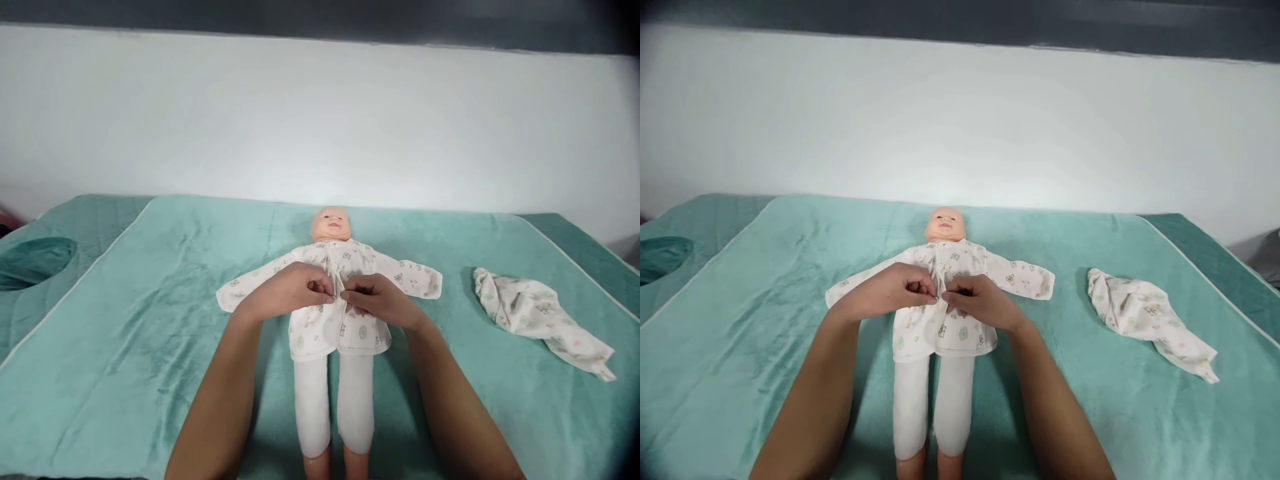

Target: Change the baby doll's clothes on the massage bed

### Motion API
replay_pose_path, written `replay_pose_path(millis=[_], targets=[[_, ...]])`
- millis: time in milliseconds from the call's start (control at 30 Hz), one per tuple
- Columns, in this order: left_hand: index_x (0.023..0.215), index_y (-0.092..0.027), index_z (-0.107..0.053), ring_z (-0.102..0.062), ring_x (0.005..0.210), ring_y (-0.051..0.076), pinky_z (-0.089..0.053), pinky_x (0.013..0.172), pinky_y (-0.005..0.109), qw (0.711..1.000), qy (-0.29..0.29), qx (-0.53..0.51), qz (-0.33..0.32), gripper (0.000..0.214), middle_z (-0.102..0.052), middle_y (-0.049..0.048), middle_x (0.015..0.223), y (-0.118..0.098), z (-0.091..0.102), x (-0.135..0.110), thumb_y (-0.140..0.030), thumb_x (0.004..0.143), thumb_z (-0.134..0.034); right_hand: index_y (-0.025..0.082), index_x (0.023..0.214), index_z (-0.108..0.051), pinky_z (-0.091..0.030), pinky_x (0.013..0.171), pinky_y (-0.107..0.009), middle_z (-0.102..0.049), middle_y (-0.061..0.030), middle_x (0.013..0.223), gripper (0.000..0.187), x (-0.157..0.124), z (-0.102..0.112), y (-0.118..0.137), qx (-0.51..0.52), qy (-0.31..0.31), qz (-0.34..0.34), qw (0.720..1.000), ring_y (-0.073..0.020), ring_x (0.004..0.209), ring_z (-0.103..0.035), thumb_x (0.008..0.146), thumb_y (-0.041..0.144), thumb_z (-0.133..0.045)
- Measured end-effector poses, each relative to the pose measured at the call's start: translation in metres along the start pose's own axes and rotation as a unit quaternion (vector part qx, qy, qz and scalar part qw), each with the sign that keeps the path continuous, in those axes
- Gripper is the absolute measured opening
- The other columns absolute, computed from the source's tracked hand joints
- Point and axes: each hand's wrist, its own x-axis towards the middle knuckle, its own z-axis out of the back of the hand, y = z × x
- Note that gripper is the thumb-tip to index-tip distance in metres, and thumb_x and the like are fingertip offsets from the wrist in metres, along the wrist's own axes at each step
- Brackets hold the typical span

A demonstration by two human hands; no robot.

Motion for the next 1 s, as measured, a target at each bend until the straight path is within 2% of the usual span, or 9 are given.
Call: replay_pose_path(millis=[133, 200, 367, 567, 633, 733, 833, 1000], targets=[[0.078, -0.02, -0.068, -0.053, 0.071, 0.013, -0.037, 0.058, 0.024, 0.997, -0.013, 0.065, -0.043, 0.012, -0.062, -0.0005, 0.078, -0.005, -0.002, -0.002, -0.03, 0.081, -0.061, 0.015, 0.08, -0.061, -0.034, 0.053, -0.022, -0.061, -0.0013, 0.071, 0.031, 0.001, -0.001, -0.003, 0.01, -0.011, -0.009, 1.0, -0.0094, 0.059, -0.047, 0.089, 0.045, -0.059], [0.079, -0.021, -0.068, -0.055, 0.077, 0.013, -0.038, 0.063, 0.024, 0.996, -0.01, 0.064, -0.064, 0.011, -0.064, -0.0009, 0.084, -0.006, -0.002, -0.002, -0.026, 0.082, -0.059, 0.016, 0.081, -0.06, -0.034, 0.054, -0.022, -0.061, -0.0008, 0.073, 0.029, 0.0, -0.004, -0.003, 0.0, -0.022, -0.008, 1.0, -0.0096, 0.061, -0.048, 0.089, 0.043, -0.059], [0.081, -0.021, -0.065, -0.054, 0.076, 0.012, -0.037, 0.062, 0.023, 0.998, -0.022, 0.048, -0.047, 0.009, -0.062, -0.0028, 0.082, -0.009, -0.002, -0.002, -0.027, 0.082, -0.059, 0.016, 0.072, -0.054, -0.03, 0.054, -0.022, -0.049, 0.0025, 0.065, 0.025, -0.002, -0.014, 0.003, -0.095, -0.098, 0.021, 0.99, -0.008, 0.061, -0.04, 0.09, 0.034, -0.057], [0.074, -0.018, -0.061, -0.052, 0.073, 0.011, -0.036, 0.059, 0.022, 0.996, -0.024, 0.059, -0.068, 0.005, -0.062, -0.002, 0.082, -0.006, -0.003, -0.001, -0.019, 0.078, -0.058, 0.017, 0.082, -0.055, -0.032, 0.044, -0.021, -0.052, 0.0035, 0.055, 0.027, -0.001, -0.02, 0.003, 0.021, -0.072, -0.014, 0.997, -0.0071, 0.045, -0.042, 0.092, 0.042, -0.055], [0.077, -0.018, -0.062, -0.051, 0.069, 0.011, -0.035, 0.055, 0.022, 0.998, -0.008, 0.023, -0.057, 0.008, -0.061, -0.0008, 0.079, -0.003, -0.001, -0.002, -0.023, 0.081, -0.059, 0.017, 0.082, -0.055, -0.031, 0.043, -0.02, -0.052, 0.0033, 0.055, 0.027, -0.001, -0.02, 0.002, 0.036, -0.077, -0.007, 0.996, -0.0067, 0.044, -0.042, 0.091, 0.042, -0.058], [0.086, -0.017, -0.064, -0.054, 0.067, 0.011, -0.039, 0.056, 0.021, 0.995, 0.025, -0.087, -0.039, 0.014, -0.062, 0.0004, 0.076, 0.002, 0.003, -0.004, -0.031, 0.086, -0.059, 0.016, 0.083, -0.056, -0.031, 0.041, -0.019, -0.052, 0.0031, 0.055, 0.027, 0.001, -0.019, 0.0, 0.057, -0.072, -0.004, 0.996, -0.0064, 0.045, -0.043, 0.089, 0.043, -0.061], [0.091, -0.016, -0.062, -0.058, 0.07, 0.012, -0.046, 0.064, 0.023, 0.981, 0.028, -0.185, -0.043, 0.019, -0.062, 0.002, 0.076, 0.005, 0.003, -0.002, -0.035, 0.087, -0.061, 0.015, 0.084, -0.059, -0.032, 0.04, -0.018, -0.054, 0.002, 0.056, 0.029, 0.001, -0.017, -0.004, 0.062, -0.067, -0.005, 0.996, -0.0063, 0.044, -0.043, 0.089, 0.044, -0.062], [0.097, -0.015, -0.059, -0.057, 0.067, 0.011, -0.05, 0.063, 0.025, 0.96, 0.048, -0.273, -0.049, 0.024, -0.062, 0.0029, 0.079, 0.01, -0.003, 0.006, -0.034, 0.085, -0.066, 0.015, 0.085, -0.062, -0.036, 0.04, -0.019, -0.058, 0.0, 0.058, 0.03, 0.002, -0.013, -0.009, 0.097, -0.053, -0.007, 0.994, -0.0072, 0.045, -0.046, 0.084, 0.044, -0.068]])
